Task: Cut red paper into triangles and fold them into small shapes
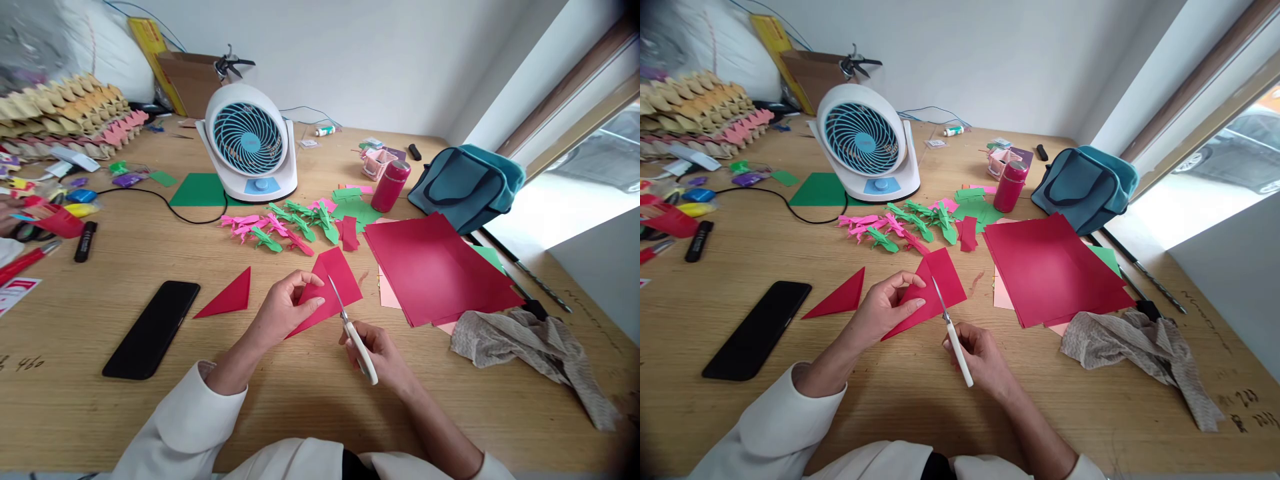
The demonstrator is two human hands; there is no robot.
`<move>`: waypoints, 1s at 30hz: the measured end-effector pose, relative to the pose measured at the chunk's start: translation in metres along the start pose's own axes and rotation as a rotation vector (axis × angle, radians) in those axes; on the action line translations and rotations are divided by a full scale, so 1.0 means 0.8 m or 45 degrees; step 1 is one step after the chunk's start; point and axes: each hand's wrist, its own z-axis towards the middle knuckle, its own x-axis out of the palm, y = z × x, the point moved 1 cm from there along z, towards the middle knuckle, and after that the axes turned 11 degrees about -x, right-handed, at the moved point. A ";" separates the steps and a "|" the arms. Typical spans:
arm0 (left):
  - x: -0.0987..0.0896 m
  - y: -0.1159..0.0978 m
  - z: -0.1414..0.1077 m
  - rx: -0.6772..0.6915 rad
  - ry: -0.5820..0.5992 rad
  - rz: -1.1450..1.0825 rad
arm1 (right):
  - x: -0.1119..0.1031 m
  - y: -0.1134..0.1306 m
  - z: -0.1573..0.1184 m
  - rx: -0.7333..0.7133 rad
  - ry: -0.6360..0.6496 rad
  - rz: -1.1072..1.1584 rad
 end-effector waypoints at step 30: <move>0.000 0.017 0.007 0.058 -0.142 -0.173 | 0.003 -0.003 0.001 -0.038 0.009 -0.092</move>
